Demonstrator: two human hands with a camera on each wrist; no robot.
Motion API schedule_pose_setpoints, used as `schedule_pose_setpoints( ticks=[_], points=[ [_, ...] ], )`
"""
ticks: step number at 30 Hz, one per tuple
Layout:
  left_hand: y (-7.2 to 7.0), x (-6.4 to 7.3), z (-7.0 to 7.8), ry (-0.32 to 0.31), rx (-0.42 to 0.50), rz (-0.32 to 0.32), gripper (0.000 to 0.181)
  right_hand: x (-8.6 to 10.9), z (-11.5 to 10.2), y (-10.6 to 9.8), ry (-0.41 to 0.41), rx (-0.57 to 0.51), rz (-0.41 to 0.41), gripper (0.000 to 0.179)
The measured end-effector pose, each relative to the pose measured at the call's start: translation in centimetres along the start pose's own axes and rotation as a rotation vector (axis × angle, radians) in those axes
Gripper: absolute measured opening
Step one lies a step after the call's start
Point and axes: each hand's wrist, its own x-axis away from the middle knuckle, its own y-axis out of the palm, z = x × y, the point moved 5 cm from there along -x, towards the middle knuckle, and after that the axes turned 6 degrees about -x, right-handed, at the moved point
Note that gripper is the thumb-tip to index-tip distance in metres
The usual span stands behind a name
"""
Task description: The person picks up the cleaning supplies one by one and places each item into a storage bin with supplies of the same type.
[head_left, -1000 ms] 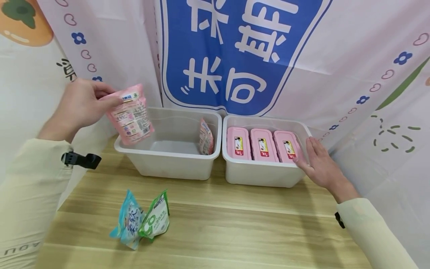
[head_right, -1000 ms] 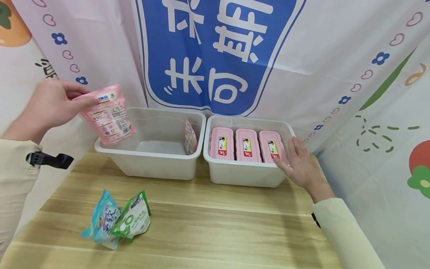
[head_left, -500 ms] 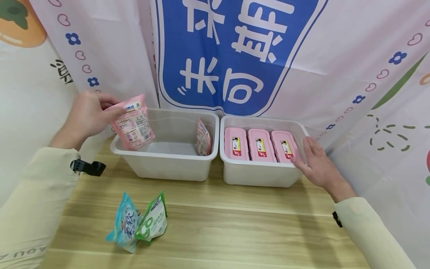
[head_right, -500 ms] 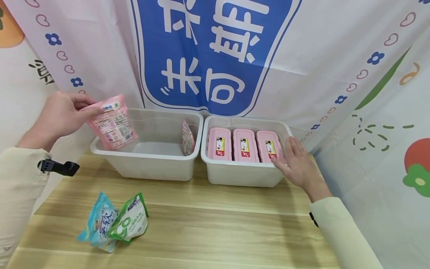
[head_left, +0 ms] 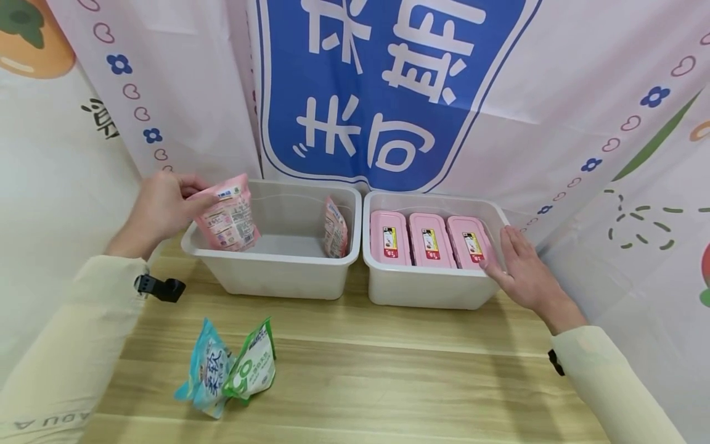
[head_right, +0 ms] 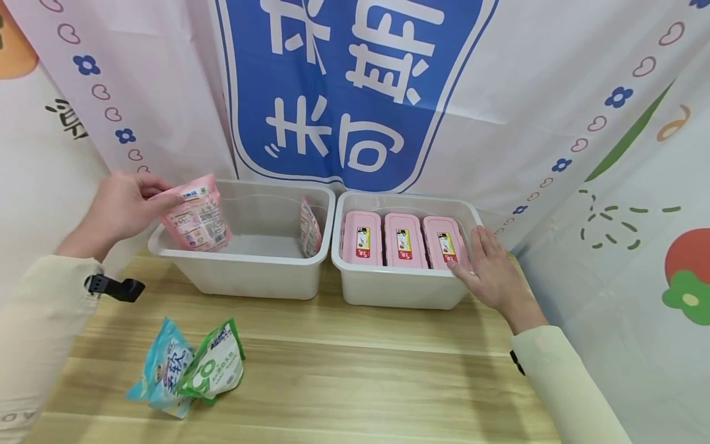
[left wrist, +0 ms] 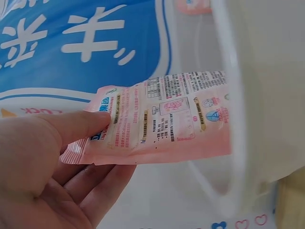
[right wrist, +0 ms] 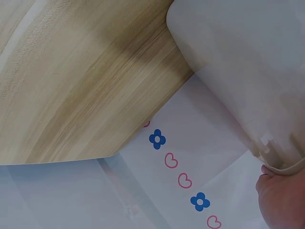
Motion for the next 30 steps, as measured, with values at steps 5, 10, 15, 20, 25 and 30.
schedule_pose_setpoints(
  ticks=[5,10,15,20,25,30],
  points=[
    [1.5,0.4,-1.1,-0.009,0.010,-0.015,0.027,-0.1,0.0,0.1,-0.005,-0.003,0.003,0.094],
    [3.0,0.6,-2.0,-0.043,0.019,-0.045,0.029,-0.1,0.0,0.2,-0.010,-0.005,0.007,0.094],
    [3.9,0.6,-2.2,-0.030,0.022,-0.043,0.025,-0.1,0.0,0.1,-0.016,-0.006,0.015,0.093],
    [5.0,0.7,-2.5,-0.040,0.038,-0.063,0.025,-0.2,0.0,0.1,-0.011,0.002,0.019,0.094],
    [5.9,0.7,-2.6,-0.038,0.028,-0.079,0.023,-0.2,0.0,0.1,-0.010,0.002,0.027,0.095],
    [6.5,0.6,-2.6,-0.025,0.014,-0.082,0.020,-0.1,0.1,0.1,-0.006,-0.001,0.028,0.094]
  ],
)
